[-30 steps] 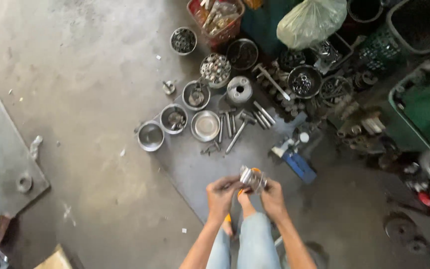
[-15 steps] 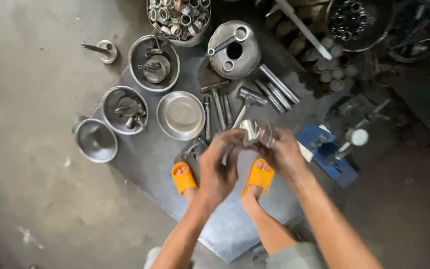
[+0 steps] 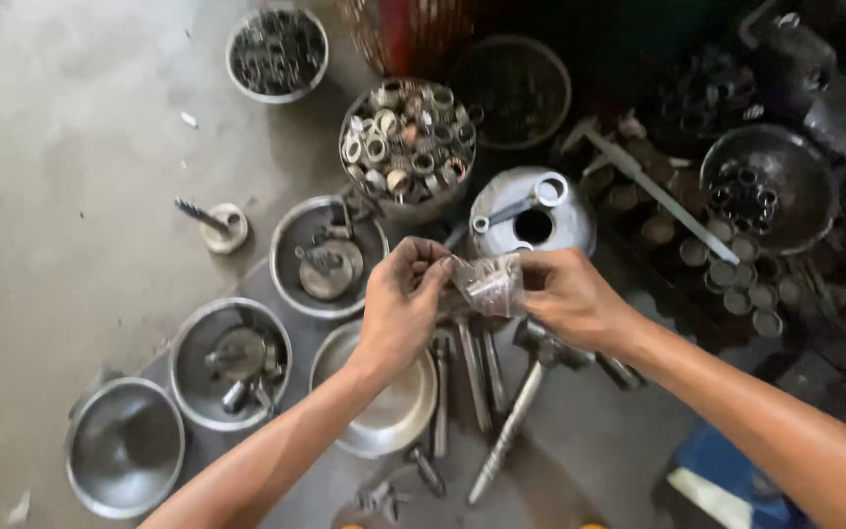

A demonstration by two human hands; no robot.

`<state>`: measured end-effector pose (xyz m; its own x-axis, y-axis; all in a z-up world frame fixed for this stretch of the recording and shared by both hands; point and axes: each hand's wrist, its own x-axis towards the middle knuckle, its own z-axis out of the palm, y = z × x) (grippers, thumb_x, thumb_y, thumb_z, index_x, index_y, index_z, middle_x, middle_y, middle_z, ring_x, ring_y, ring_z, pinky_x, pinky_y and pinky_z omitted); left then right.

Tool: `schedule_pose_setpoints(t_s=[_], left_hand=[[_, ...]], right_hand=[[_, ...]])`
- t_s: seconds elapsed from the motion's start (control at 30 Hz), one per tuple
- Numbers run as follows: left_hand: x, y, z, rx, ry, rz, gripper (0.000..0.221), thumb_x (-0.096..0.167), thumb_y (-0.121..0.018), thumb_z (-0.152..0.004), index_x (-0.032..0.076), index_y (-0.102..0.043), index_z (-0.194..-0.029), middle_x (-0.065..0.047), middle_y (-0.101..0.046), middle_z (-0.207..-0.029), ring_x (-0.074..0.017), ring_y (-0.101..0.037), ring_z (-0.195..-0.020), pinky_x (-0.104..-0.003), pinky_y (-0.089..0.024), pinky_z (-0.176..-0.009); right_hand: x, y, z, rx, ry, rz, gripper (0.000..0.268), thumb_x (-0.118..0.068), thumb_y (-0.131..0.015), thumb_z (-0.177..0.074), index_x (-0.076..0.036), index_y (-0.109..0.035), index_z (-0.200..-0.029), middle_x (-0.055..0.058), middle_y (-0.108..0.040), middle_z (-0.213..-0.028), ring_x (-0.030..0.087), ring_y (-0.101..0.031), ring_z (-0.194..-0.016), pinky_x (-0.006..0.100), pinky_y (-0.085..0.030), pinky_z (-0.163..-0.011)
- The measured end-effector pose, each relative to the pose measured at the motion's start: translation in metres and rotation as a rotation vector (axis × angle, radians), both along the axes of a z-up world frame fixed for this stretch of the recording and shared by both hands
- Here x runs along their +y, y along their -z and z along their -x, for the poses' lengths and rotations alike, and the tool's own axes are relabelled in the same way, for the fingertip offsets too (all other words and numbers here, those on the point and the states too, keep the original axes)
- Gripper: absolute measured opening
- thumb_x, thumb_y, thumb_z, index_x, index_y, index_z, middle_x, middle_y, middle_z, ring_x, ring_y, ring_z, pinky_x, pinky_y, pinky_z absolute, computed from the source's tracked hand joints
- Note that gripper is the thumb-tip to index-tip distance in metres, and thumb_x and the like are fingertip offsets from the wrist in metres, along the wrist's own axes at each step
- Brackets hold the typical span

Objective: The recorder is inspecting and sorting various motorcycle engine components including pistons, connecting rods, and needle bearings.

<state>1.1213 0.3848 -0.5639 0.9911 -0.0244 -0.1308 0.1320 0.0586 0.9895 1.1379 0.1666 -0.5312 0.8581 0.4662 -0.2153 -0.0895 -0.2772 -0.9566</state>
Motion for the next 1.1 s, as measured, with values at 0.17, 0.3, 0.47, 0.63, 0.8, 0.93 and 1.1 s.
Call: schedule_pose_setpoints(t_s=[0.17, 0.3, 0.47, 0.63, 0.8, 0.93, 1.1], left_hand=[[0.022, -0.025, -0.013, -0.035, -0.037, 0.100, 0.007, 0.005, -0.062, -0.099, -0.001, -0.064, -0.103, -0.006, -0.071, -0.092, -0.0103, -0.069, -0.085, -0.027, -0.061, -0.079], [0.052, -0.033, -0.055, -0.151, -0.182, 0.075, 0.010, 0.005, -0.066, -0.099, -0.003, -0.069, -0.104, -0.007, -0.072, -0.089, -0.0113, -0.068, -0.079, -0.027, -0.060, -0.072], [0.060, -0.052, -0.171, -0.376, -0.277, -0.099, 0.011, 0.008, -0.069, -0.097, -0.003, -0.071, -0.100, -0.004, -0.073, -0.083, -0.0090, -0.068, -0.072, -0.024, -0.057, -0.066], [0.056, -0.021, -0.326, -0.720, -0.478, -0.298, 0.011, 0.007, -0.075, -0.093, -0.004, -0.075, -0.093, -0.005, -0.077, -0.082, -0.0072, -0.066, -0.074, -0.025, -0.055, -0.070], [0.057, 0.011, -0.372, -0.946, -0.424, -0.651, 0.029, 0.016, -0.093, -0.083, 0.000, -0.074, -0.097, -0.008, -0.076, -0.084, -0.0156, -0.075, -0.072, -0.031, -0.058, -0.066], [0.016, -0.041, -0.222, -0.814, -0.233, -0.660, 0.035, 0.001, -0.071, -0.093, -0.001, -0.061, -0.126, -0.018, -0.060, -0.120, -0.0281, -0.071, -0.094, -0.040, -0.058, -0.081], [-0.019, -0.004, -0.065, -0.745, 0.403, -0.732, 0.031, 0.006, -0.077, -0.089, 0.005, -0.067, -0.118, -0.016, -0.065, -0.105, -0.0316, -0.067, -0.091, -0.041, -0.055, -0.073]], right_hand=[[-0.023, -0.044, 0.002, -0.245, 0.115, 0.066, 0.032, -0.015, -0.071, -0.089, 0.001, -0.072, -0.117, 0.014, -0.079, -0.104, 0.020, -0.081, -0.089, 0.034, -0.063, -0.076], [-0.048, -0.047, 0.030, -0.121, 0.485, 0.201, 0.034, -0.012, -0.074, -0.083, 0.003, -0.068, -0.113, 0.016, -0.077, -0.086, 0.023, -0.081, -0.073, 0.038, -0.064, -0.066], [-0.094, 0.070, 0.117, 0.172, 0.542, -0.086, 0.047, -0.008, -0.077, -0.086, 0.001, -0.072, -0.132, 0.017, -0.071, -0.081, 0.023, -0.073, -0.062, 0.040, -0.064, -0.051], [-0.099, 0.117, 0.150, 0.426, 0.611, -0.098, 0.041, -0.009, -0.081, -0.075, 0.003, -0.080, -0.114, 0.018, -0.075, -0.081, 0.022, -0.068, -0.045, 0.040, -0.051, -0.035], [-0.091, 0.074, 0.130, 0.527, 0.684, -0.143, 0.034, -0.005, -0.074, -0.079, -0.003, -0.068, -0.112, 0.009, -0.076, -0.085, 0.014, -0.061, -0.059, 0.032, -0.047, -0.049], [-0.089, 0.073, 0.122, 0.526, 0.790, 0.074, 0.030, -0.012, -0.074, -0.080, -0.003, -0.075, -0.109, 0.010, -0.075, -0.081, 0.013, -0.065, -0.067, 0.030, -0.048, -0.054], [-0.079, 0.079, 0.102, 0.446, 0.908, -0.766, 0.039, -0.037, -0.054, -0.106, 0.001, -0.060, -0.111, 0.011, -0.067, -0.094, 0.023, -0.065, -0.074, 0.035, -0.048, -0.050]])
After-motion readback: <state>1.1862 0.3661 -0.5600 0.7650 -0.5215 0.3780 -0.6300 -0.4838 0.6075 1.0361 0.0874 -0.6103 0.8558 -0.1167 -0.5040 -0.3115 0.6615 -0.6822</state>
